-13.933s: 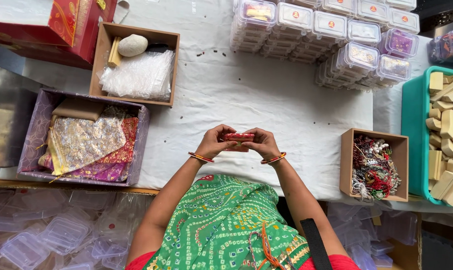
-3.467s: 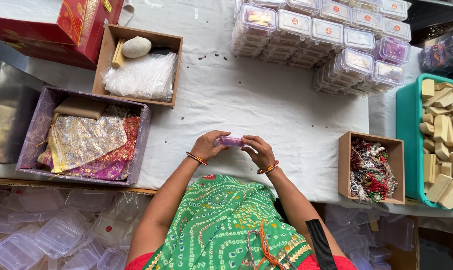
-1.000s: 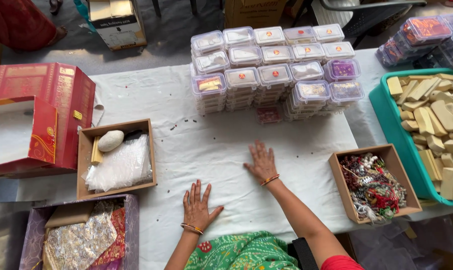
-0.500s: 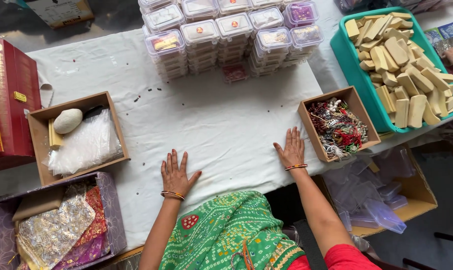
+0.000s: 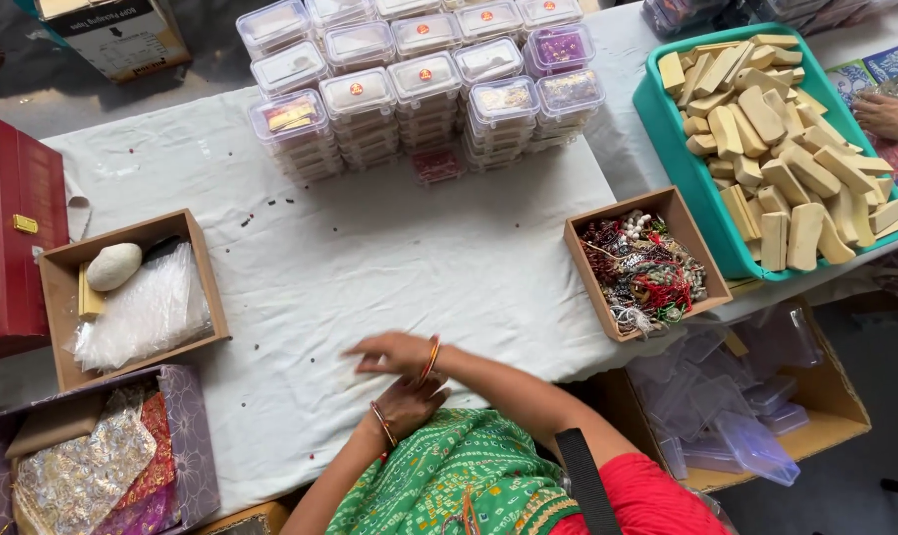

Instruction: The person wraps a gold-colored jewelry item in a decorative cloth, places it in a plastic bag, and then into a small plastic container. They then pick up a beaded bracelet, place it in a plastic bag, and put it into another container.

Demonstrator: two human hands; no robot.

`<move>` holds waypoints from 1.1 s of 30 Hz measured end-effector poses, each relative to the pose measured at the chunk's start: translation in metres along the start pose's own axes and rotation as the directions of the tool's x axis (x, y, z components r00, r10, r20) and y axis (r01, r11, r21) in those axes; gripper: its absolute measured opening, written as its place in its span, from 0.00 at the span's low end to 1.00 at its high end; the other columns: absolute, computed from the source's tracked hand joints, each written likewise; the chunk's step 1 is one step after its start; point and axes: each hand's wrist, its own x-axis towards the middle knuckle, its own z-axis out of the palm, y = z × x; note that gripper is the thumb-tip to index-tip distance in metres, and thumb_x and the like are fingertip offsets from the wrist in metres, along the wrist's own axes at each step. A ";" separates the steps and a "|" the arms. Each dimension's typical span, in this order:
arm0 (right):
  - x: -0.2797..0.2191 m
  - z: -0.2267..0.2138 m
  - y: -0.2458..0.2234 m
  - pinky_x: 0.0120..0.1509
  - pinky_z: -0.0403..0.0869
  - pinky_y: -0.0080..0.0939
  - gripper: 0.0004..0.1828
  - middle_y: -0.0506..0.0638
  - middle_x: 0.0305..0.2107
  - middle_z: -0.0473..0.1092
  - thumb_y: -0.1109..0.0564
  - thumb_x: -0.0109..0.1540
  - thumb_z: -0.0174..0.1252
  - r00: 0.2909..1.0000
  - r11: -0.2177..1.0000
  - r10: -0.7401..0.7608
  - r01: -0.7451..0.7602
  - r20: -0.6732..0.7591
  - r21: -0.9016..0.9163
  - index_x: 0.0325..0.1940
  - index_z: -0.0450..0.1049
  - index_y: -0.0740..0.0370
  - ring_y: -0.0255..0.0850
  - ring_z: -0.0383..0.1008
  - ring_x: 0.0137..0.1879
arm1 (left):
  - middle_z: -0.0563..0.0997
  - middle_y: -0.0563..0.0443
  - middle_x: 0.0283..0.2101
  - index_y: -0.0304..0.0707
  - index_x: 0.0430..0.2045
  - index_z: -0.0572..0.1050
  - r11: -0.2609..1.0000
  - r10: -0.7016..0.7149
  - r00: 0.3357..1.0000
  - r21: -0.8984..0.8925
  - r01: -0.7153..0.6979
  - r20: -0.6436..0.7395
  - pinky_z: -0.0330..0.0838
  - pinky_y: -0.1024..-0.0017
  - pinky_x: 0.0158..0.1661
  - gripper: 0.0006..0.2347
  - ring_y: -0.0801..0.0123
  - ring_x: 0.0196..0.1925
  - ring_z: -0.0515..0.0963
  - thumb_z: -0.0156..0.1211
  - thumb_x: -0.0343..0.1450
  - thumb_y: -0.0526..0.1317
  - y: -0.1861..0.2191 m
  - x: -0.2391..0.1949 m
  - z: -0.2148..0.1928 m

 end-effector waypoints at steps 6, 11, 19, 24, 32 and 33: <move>-0.023 -0.063 0.027 0.58 0.77 0.45 0.25 0.54 0.53 0.74 0.42 0.67 0.59 0.957 0.994 -0.098 0.079 -0.272 -0.080 0.64 0.72 0.54 0.49 0.77 0.55 | 0.58 0.42 0.72 0.41 0.66 0.62 0.986 -0.115 0.986 -0.108 0.128 0.120 0.45 0.48 0.69 0.31 0.52 0.74 0.54 0.54 0.70 0.57 0.027 0.041 -0.053; -0.049 -0.137 0.156 0.71 0.62 0.55 0.39 0.66 0.68 0.60 0.38 0.67 0.54 0.740 0.855 0.196 -0.450 -0.643 -0.259 0.73 0.58 0.68 0.58 0.60 0.71 | 0.53 0.49 0.75 0.42 0.71 0.55 0.988 -0.122 0.987 -0.085 0.132 0.106 0.38 0.50 0.71 0.37 0.62 0.76 0.51 0.47 0.71 0.65 0.027 0.018 -0.022; -0.045 -0.098 0.058 0.68 0.73 0.47 0.31 0.55 0.66 0.68 0.41 0.66 0.62 0.891 0.779 -0.451 0.360 -0.058 -0.514 0.70 0.67 0.55 0.47 0.76 0.61 | 0.52 0.51 0.76 0.45 0.72 0.51 0.973 -0.225 0.974 0.064 0.224 0.005 0.34 0.49 0.72 0.36 0.65 0.77 0.49 0.44 0.71 0.64 0.033 0.015 -0.007; -0.076 -0.166 0.100 0.62 0.77 0.45 0.22 0.55 0.56 0.74 0.50 0.66 0.64 0.793 0.868 -0.371 0.110 -0.484 -0.485 0.62 0.73 0.58 0.46 0.78 0.57 | 0.53 0.52 0.76 0.47 0.71 0.54 0.963 -0.262 0.965 0.067 0.260 0.032 0.38 0.50 0.72 0.35 0.65 0.77 0.51 0.45 0.71 0.63 0.018 -0.004 -0.016; -0.198 -0.276 0.182 0.52 0.71 0.57 0.22 0.52 0.47 0.76 0.62 0.50 0.66 0.661 0.651 0.100 -0.609 -0.744 -0.454 0.49 0.82 0.51 0.54 0.75 0.52 | 0.54 0.40 0.78 0.47 0.71 0.61 0.608 -0.758 0.612 0.095 0.788 -0.228 0.46 0.41 0.72 0.33 0.53 0.78 0.56 0.49 0.71 0.61 -0.051 -0.048 -0.049; -0.202 -0.277 0.187 0.55 0.72 0.57 0.19 0.51 0.45 0.77 0.60 0.50 0.68 0.677 0.614 0.117 -0.624 -0.727 -0.483 0.45 0.82 0.51 0.52 0.77 0.51 | 0.53 0.38 0.78 0.46 0.71 0.61 0.527 -0.815 0.522 0.052 0.848 -0.253 0.47 0.40 0.71 0.34 0.50 0.78 0.55 0.52 0.71 0.61 -0.057 -0.048 -0.051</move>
